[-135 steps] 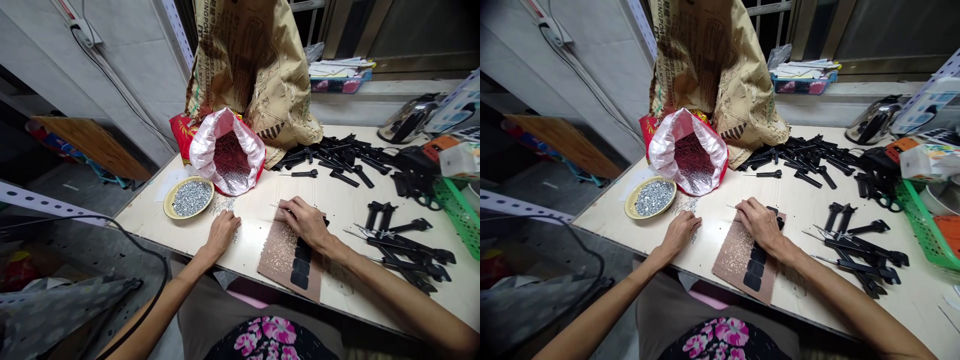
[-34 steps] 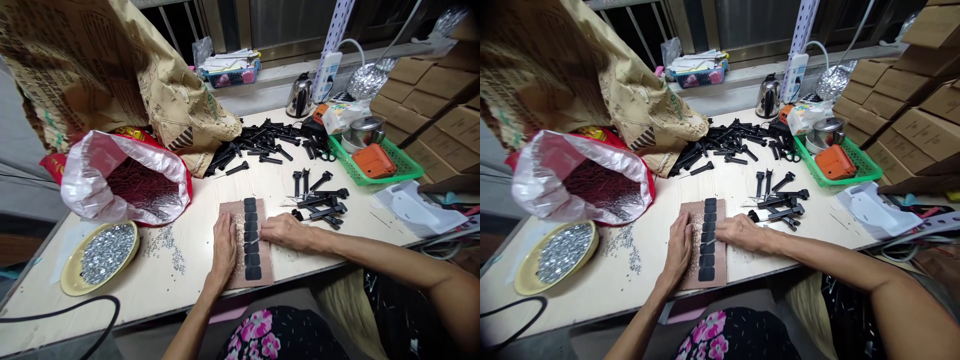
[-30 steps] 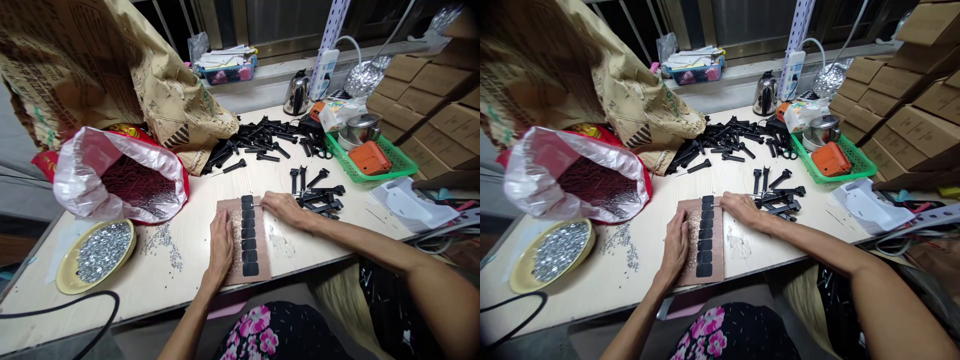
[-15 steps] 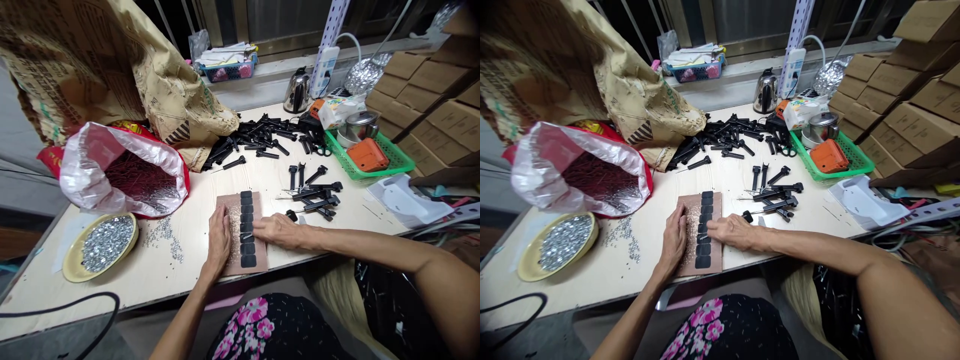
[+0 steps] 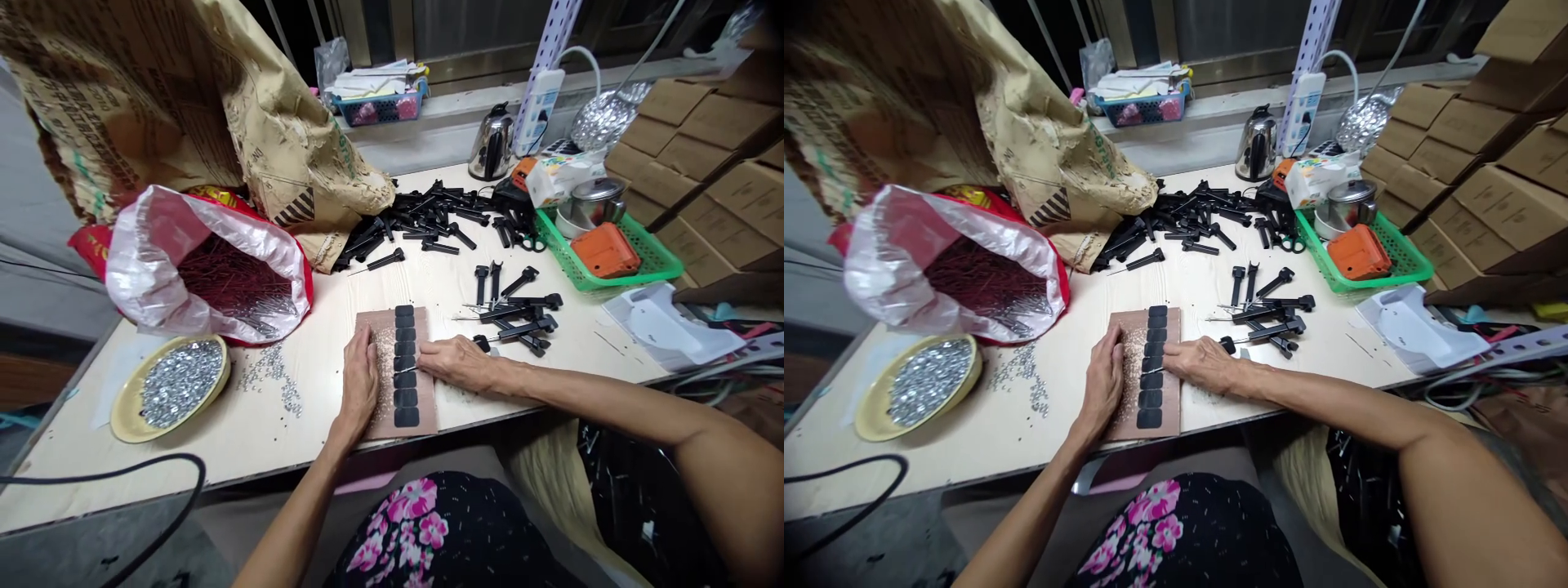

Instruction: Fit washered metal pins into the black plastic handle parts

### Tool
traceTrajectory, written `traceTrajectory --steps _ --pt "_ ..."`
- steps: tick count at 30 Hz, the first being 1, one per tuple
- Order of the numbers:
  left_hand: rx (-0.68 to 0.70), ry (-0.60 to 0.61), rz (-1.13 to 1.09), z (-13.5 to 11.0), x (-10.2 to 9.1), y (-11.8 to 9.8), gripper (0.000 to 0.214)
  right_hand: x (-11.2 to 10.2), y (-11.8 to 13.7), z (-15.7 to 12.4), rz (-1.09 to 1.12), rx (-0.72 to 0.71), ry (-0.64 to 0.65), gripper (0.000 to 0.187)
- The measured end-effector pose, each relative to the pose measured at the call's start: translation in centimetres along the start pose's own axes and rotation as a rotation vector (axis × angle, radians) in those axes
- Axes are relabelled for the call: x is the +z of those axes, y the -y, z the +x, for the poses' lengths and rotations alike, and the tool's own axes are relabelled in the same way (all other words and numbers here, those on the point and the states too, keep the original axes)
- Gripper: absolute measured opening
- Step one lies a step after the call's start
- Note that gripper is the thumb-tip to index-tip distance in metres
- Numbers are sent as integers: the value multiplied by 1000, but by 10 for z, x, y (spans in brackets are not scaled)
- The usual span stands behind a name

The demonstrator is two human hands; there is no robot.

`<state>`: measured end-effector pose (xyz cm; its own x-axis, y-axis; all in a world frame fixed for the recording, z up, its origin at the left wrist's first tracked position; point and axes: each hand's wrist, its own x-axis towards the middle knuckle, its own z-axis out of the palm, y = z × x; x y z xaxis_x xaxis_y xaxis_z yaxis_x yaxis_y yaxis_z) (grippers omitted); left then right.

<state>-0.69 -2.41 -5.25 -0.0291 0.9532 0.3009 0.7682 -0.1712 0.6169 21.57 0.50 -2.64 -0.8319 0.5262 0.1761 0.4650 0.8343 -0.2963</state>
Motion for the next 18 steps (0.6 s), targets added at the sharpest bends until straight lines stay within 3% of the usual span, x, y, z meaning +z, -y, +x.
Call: traceTrajectory --steps 8,18 --pt "6 -9 -10 -1 0 1 42 3 3 0 57 44 -55 25" --pt "-17 0 -10 0 -1 -2 43 -3 1 1 136 26 -17 22"
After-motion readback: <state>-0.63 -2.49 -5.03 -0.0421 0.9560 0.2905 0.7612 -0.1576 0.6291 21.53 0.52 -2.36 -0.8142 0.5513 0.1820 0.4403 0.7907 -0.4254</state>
